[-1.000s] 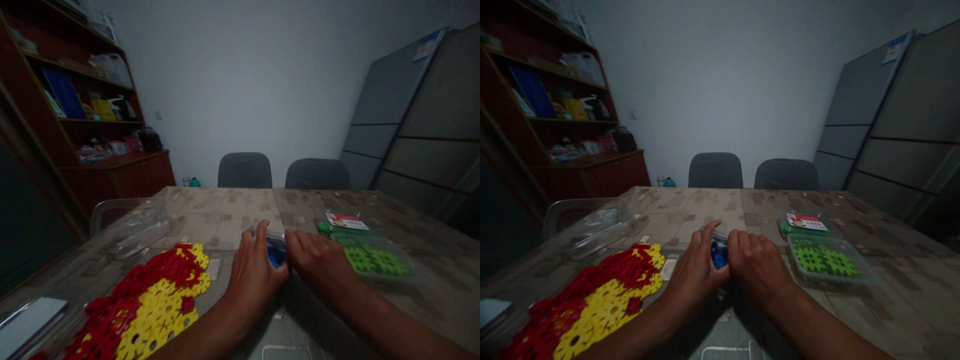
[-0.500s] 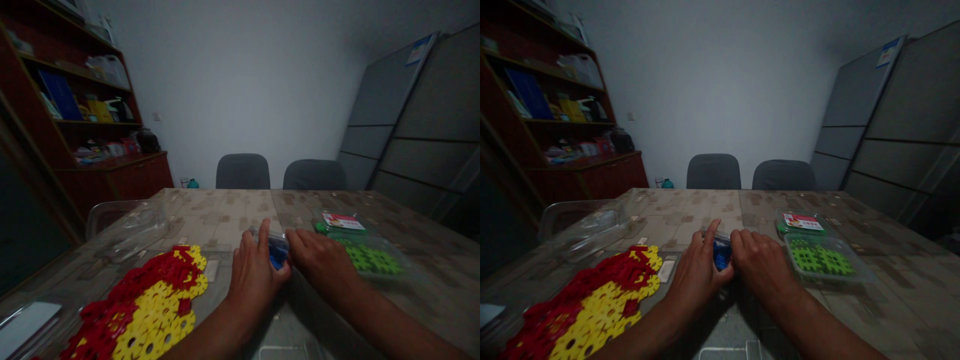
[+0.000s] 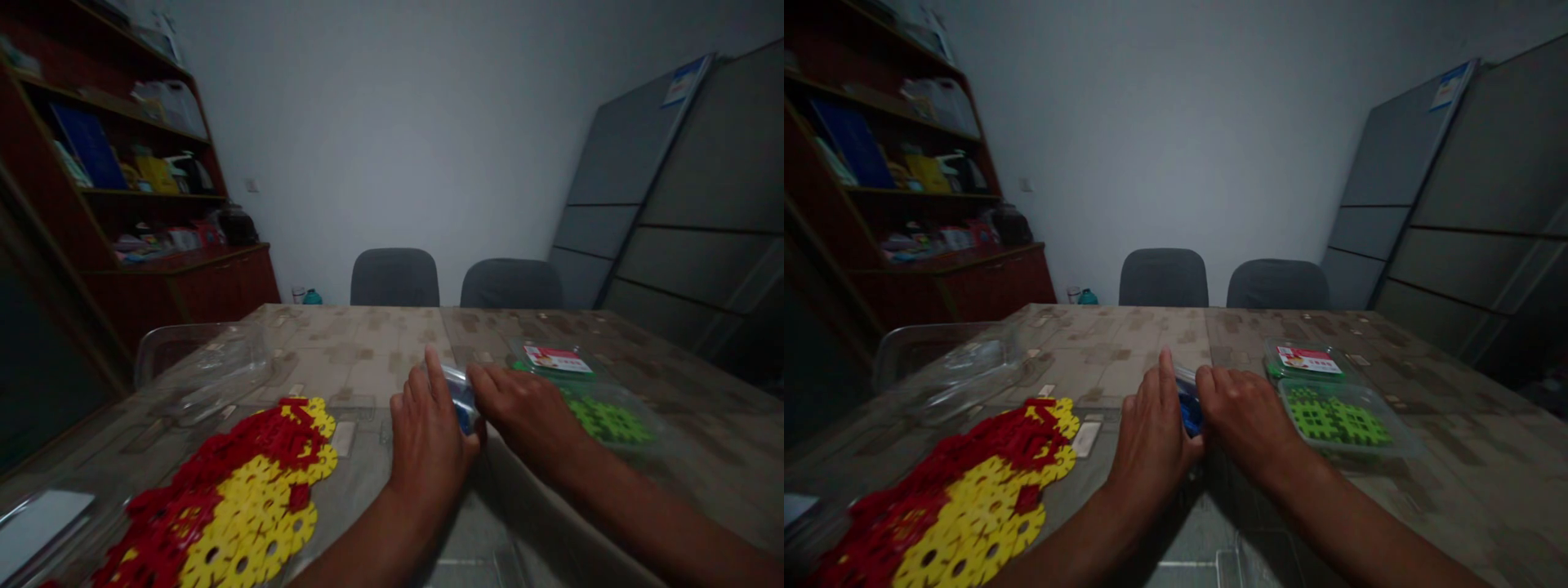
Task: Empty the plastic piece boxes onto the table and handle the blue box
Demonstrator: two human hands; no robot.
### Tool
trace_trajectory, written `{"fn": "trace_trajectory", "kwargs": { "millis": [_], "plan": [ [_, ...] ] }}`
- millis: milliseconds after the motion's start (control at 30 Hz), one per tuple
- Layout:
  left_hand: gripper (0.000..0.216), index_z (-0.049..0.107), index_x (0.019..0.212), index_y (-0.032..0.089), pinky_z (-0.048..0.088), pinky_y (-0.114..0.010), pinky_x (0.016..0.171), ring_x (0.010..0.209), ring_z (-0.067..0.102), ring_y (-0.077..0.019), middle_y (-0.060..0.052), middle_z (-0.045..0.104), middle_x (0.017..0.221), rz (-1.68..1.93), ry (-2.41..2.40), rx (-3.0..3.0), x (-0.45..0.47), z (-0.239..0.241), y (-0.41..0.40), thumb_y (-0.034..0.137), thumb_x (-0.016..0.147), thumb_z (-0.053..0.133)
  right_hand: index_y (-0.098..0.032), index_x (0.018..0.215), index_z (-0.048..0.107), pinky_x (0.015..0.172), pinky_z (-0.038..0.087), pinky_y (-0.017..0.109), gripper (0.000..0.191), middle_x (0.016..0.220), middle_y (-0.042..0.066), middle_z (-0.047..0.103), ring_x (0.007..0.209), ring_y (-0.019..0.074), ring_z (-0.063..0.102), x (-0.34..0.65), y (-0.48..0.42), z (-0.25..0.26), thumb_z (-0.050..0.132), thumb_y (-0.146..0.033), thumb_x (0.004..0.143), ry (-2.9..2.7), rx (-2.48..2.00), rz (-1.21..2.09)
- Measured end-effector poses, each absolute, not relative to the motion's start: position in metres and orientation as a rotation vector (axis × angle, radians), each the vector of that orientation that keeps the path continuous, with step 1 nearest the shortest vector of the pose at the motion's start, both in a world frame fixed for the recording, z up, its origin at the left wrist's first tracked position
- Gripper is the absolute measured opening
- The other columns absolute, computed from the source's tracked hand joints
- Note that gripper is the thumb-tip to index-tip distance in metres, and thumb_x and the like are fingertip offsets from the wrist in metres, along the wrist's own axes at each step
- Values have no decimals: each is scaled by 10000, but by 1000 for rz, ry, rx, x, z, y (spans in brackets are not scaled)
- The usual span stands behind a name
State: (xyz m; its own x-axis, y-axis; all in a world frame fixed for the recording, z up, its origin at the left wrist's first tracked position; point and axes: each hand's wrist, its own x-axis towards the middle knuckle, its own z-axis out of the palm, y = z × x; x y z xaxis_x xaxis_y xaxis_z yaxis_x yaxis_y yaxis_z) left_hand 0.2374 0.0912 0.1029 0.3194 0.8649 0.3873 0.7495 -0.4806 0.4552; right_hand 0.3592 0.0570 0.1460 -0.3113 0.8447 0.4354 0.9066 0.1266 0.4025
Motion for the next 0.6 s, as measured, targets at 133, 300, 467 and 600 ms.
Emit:
{"fn": "trace_trajectory", "kwargs": {
  "millis": [133, 300, 467, 600],
  "plan": [
    [967, 28, 1480, 94, 386, -475, 986, 1210, 463, -331, -182, 467, 1323, 938, 1474, 2357, 238, 98, 90, 284, 751, 633, -161, 864, 576, 566, 344, 269, 141, 754, 26, 628, 688, 190, 637, 360, 55, 147, 574, -38, 796, -2282, -1877, -853],
    [968, 15, 1465, 51, 342, -448, 1063, 1336, 374, -327, -236, 340, 1466, 980, 1440, 2297, 236, 93, 91, 263, 740, 620, -145, 847, 567, 554, 344, 257, 114, 767, 57, 633, 697, 183, 640, 349, 54, 156, 526, -41, 819, -2312, -1982, -805],
    [957, 50, 1466, 22, 320, -469, 1081, 1347, 368, -351, -260, 320, 1485, 958, 1446, 2295, 232, 93, 89, 275, 747, 628, -126, 853, 559, 571, 390, 227, 92, 785, 95, 647, 702, 171, 649, 334, 60, 168, 504, -55, 838, -2398, -2036, -764],
    [929, 80, 1466, 28, 331, -478, 1065, 1335, 387, -353, -257, 345, 1475, 960, 1470, 2291, 233, 94, 88, 257, 746, 620, -118, 883, 572, 581, 407, 220, 95, 802, 113, 664, 717, 181, 663, 333, 66, 171, 495, -70, 856, -2406, -2105, -732]
  ]
}}
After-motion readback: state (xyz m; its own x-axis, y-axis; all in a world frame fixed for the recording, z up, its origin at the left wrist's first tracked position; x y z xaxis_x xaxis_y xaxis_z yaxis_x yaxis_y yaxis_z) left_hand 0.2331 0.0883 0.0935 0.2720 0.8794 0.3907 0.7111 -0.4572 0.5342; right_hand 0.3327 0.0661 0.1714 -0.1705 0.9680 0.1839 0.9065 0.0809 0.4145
